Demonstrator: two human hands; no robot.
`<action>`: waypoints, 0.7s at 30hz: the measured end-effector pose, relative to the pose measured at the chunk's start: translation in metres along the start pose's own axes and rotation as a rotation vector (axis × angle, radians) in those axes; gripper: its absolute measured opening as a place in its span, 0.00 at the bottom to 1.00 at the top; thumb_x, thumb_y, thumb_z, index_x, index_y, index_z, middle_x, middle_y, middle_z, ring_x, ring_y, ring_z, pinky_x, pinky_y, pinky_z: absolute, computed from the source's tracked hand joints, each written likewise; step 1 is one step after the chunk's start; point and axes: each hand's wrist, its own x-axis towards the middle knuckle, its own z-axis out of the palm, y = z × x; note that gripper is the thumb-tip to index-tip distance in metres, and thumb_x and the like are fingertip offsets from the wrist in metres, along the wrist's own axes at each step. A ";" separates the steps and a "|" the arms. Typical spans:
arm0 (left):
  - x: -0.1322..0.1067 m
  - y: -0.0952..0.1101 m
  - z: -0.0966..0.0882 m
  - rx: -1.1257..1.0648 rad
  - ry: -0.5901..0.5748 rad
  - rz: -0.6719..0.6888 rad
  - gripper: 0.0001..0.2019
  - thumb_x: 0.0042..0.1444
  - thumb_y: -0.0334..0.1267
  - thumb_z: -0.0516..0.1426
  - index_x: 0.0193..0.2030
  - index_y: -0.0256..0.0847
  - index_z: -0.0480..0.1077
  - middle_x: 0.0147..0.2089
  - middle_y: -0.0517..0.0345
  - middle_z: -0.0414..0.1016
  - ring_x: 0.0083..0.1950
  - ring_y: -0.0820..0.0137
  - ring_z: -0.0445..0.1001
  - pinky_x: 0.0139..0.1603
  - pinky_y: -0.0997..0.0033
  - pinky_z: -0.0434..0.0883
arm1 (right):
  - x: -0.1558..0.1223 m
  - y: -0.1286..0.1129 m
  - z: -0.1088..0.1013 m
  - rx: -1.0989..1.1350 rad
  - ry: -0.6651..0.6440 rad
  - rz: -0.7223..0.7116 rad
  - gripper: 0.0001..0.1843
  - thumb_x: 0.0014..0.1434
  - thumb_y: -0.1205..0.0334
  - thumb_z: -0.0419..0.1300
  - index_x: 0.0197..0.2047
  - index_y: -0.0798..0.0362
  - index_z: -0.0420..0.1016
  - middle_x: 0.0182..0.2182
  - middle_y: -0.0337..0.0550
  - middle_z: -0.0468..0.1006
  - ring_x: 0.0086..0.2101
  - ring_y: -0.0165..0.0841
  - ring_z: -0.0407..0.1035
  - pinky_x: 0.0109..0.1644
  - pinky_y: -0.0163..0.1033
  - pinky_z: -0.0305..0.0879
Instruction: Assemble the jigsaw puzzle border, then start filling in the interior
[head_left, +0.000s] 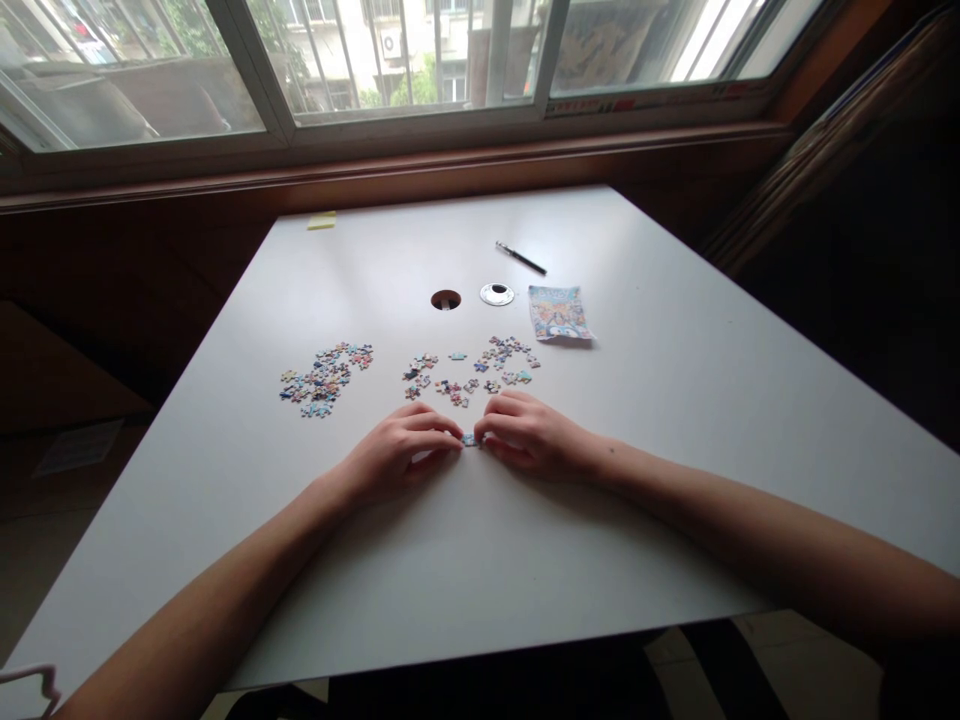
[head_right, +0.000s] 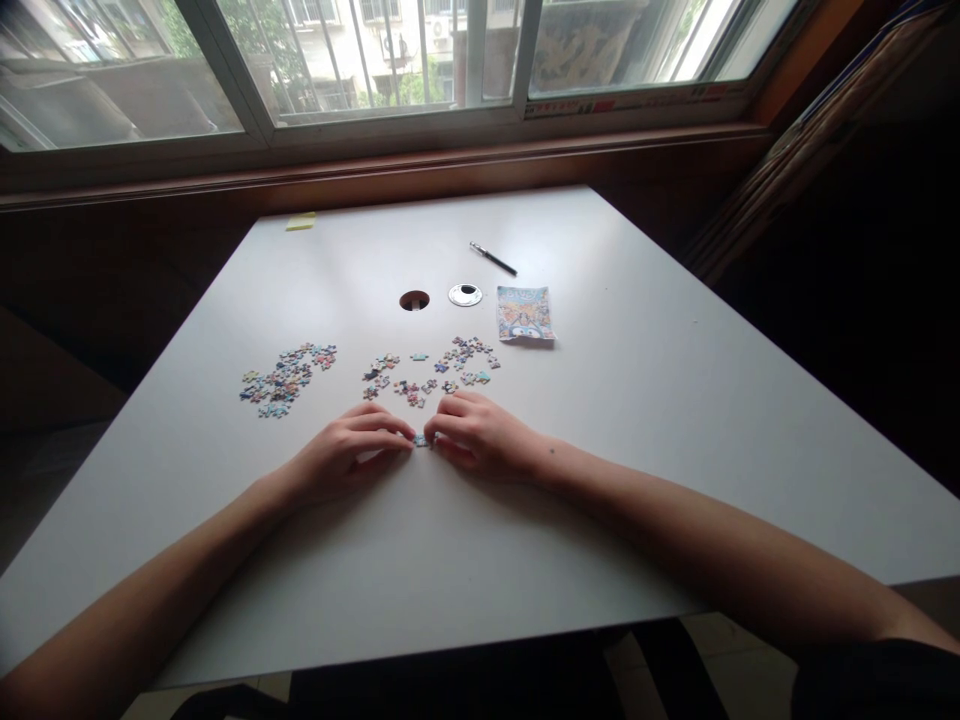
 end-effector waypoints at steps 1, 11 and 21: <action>0.000 0.000 0.000 -0.001 0.003 0.004 0.10 0.66 0.32 0.56 0.48 0.44 0.77 0.50 0.52 0.80 0.49 0.66 0.73 0.53 0.64 0.72 | 0.000 0.000 0.000 0.000 0.000 0.001 0.08 0.66 0.67 0.54 0.45 0.53 0.74 0.36 0.46 0.73 0.37 0.34 0.64 0.45 0.40 0.63; 0.000 0.001 0.000 -0.009 0.000 -0.001 0.10 0.66 0.32 0.56 0.48 0.44 0.77 0.50 0.53 0.80 0.49 0.66 0.73 0.53 0.64 0.72 | 0.001 -0.001 -0.002 0.010 0.001 0.007 0.08 0.66 0.68 0.54 0.44 0.53 0.74 0.36 0.46 0.73 0.37 0.34 0.64 0.45 0.40 0.63; 0.000 0.000 0.000 -0.014 0.005 0.009 0.10 0.65 0.31 0.56 0.49 0.44 0.77 0.50 0.54 0.80 0.49 0.67 0.73 0.53 0.64 0.72 | 0.001 0.000 0.000 0.010 0.001 0.013 0.08 0.65 0.67 0.55 0.44 0.53 0.74 0.36 0.46 0.73 0.37 0.33 0.64 0.45 0.40 0.64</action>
